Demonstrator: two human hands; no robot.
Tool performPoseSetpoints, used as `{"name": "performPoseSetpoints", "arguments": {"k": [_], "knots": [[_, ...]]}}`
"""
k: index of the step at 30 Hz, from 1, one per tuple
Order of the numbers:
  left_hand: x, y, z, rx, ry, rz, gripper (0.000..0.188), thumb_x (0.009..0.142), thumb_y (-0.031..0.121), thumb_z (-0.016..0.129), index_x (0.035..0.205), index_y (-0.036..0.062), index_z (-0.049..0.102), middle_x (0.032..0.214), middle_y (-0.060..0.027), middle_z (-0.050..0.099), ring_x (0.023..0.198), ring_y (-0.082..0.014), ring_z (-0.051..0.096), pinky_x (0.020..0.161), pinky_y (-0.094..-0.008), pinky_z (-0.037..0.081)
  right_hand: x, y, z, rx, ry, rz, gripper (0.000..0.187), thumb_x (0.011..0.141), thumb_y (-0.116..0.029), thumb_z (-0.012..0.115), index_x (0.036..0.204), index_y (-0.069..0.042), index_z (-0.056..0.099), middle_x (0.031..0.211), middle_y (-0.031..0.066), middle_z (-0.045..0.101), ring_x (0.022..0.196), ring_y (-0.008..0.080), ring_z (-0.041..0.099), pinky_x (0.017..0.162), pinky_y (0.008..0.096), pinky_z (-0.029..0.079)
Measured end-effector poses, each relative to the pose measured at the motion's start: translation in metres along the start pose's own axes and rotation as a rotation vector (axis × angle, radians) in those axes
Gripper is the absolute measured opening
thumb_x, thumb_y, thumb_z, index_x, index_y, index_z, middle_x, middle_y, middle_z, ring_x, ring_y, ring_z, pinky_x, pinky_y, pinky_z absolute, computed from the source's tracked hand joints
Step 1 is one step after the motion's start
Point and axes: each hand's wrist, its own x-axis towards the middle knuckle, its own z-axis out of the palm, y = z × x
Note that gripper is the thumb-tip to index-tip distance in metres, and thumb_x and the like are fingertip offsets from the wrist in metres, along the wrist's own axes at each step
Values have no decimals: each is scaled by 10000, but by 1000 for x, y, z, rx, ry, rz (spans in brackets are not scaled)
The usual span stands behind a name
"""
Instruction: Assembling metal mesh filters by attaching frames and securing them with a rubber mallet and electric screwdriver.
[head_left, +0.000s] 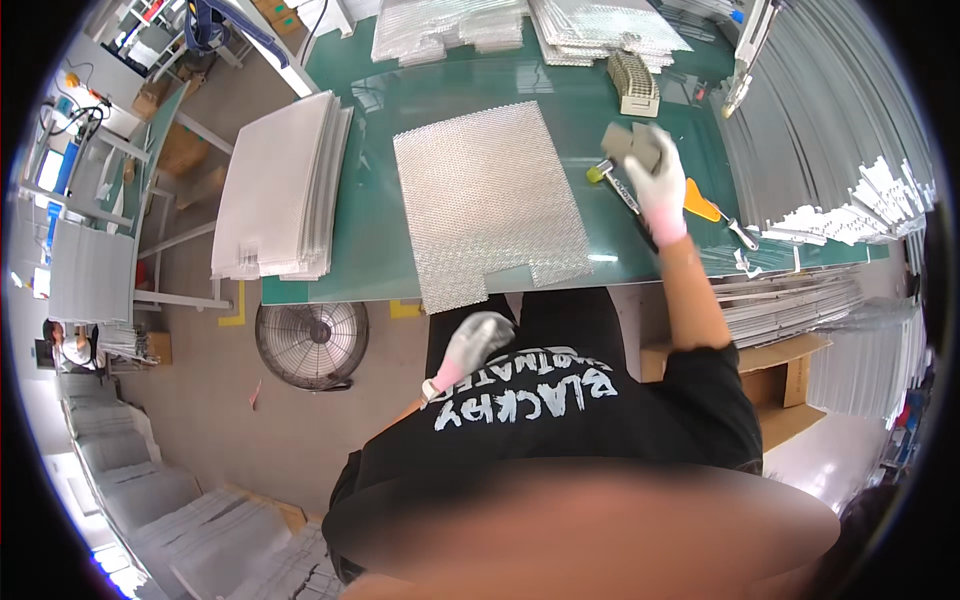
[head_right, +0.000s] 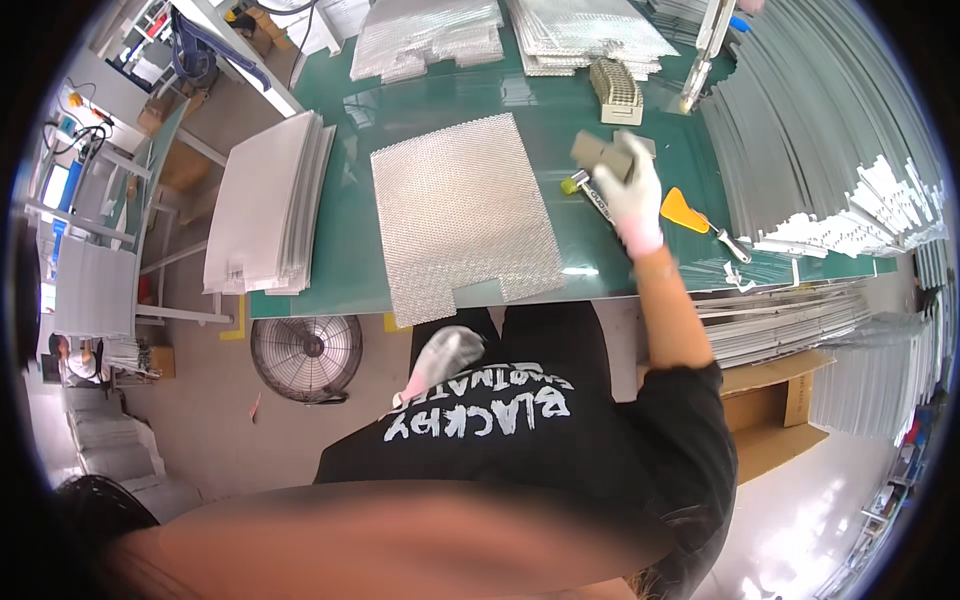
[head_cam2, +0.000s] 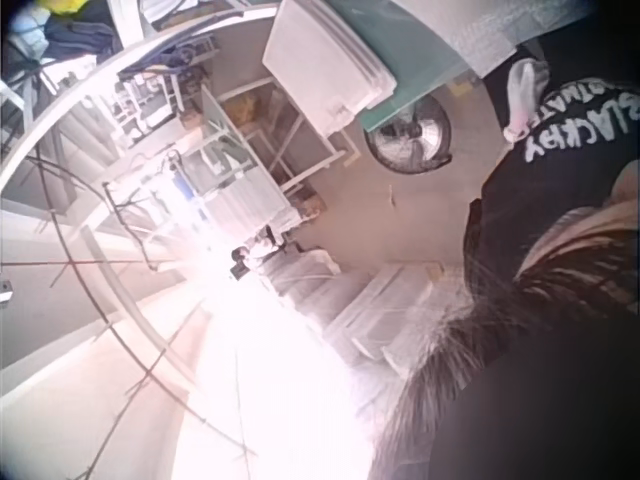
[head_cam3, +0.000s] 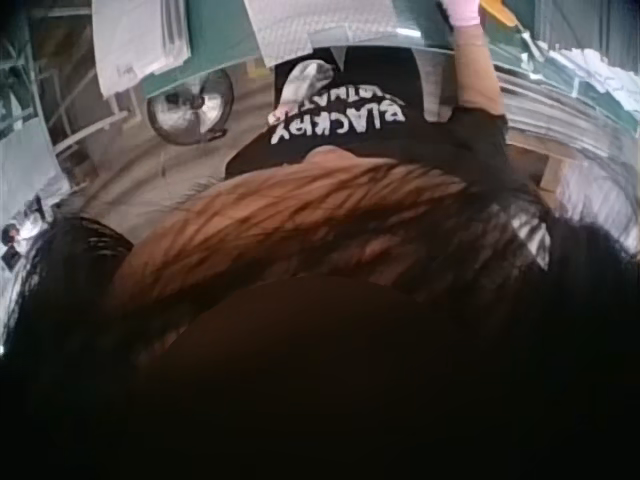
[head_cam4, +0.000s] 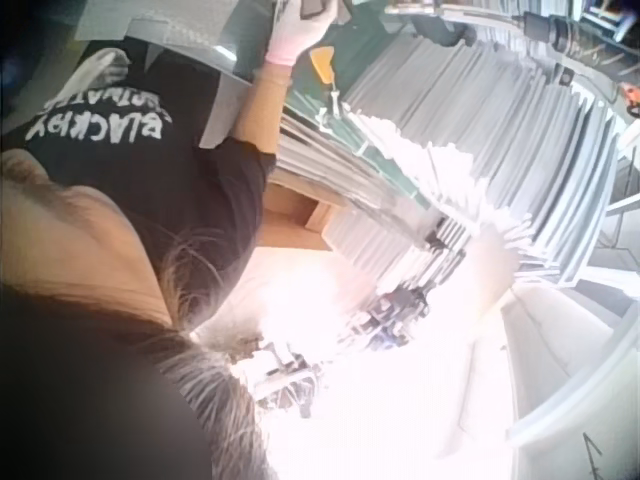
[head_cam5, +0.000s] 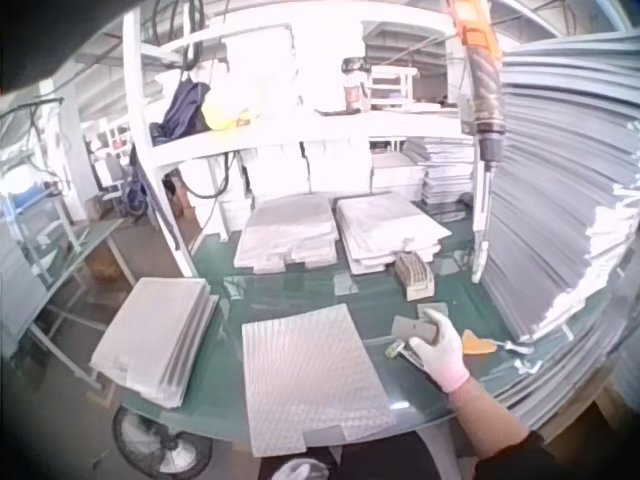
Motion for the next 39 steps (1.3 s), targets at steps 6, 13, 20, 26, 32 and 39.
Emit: {"name": "performPoseSetpoints", "arguments": {"k": [6, 13, 20, 26, 32, 39], "knots": [[19, 15, 18, -232, 248, 76, 338, 1009, 275, 557, 1147, -32, 523, 1078, -163, 613, 976, -248, 625, 887, -394, 513, -181, -91, -1, 700, -749, 622, 320, 817, -85, 774, 1101, -17, 644, 1050, 45, 676, 953, 111, 624, 881, 288, 507], [10, -3, 11, 203, 146, 287, 311, 1032, 192, 505, 1111, -92, 606, 1037, -159, 663, 986, -218, 672, 866, -337, 549, -221, -70, 40, 815, -721, 1108, 360, 989, -266, 587, 1213, 15, 559, 959, 49, 650, 723, 78, 583, 592, 199, 494], [5, -21, -9, 383, 81, 245, 329, 1018, 90, 493, 1281, -108, 506, 1179, -247, 616, 1062, -299, 659, 929, -408, 541, -216, -72, 33, 603, -705, 1039, 273, 936, -229, 660, 994, 37, 638, 733, 20, 618, 578, 69, 562, 518, 223, 476], [5, -33, -16, 418, 17, 244, 346, 1020, 176, 523, 1260, -71, 551, 1188, -153, 649, 1090, -252, 643, 951, -400, 519, -205, -74, 27, 514, -874, 950, 264, 931, -219, 667, 992, 36, 641, 734, 15, 608, 583, 65, 544, 519, 226, 452], [6, -7, 30, -364, 224, -74, 225, 970, 214, 631, 1114, 42, 623, 991, -29, 652, 852, -105, 570, 689, -272, 434, -218, -75, 32, 597, -629, 996, 251, 925, -211, 676, 999, 18, 603, 733, -20, 575, 594, 43, 493, 538, 213, 414], [13, -5, 36, -418, 129, -107, 219, 975, 214, 625, 1154, 87, 626, 1048, 12, 635, 867, -103, 559, 726, -269, 449, -213, -74, 30, 630, -704, 958, 254, 945, -243, 648, 1004, -12, 560, 743, -16, 550, 615, 50, 477, 544, 210, 401]]}}
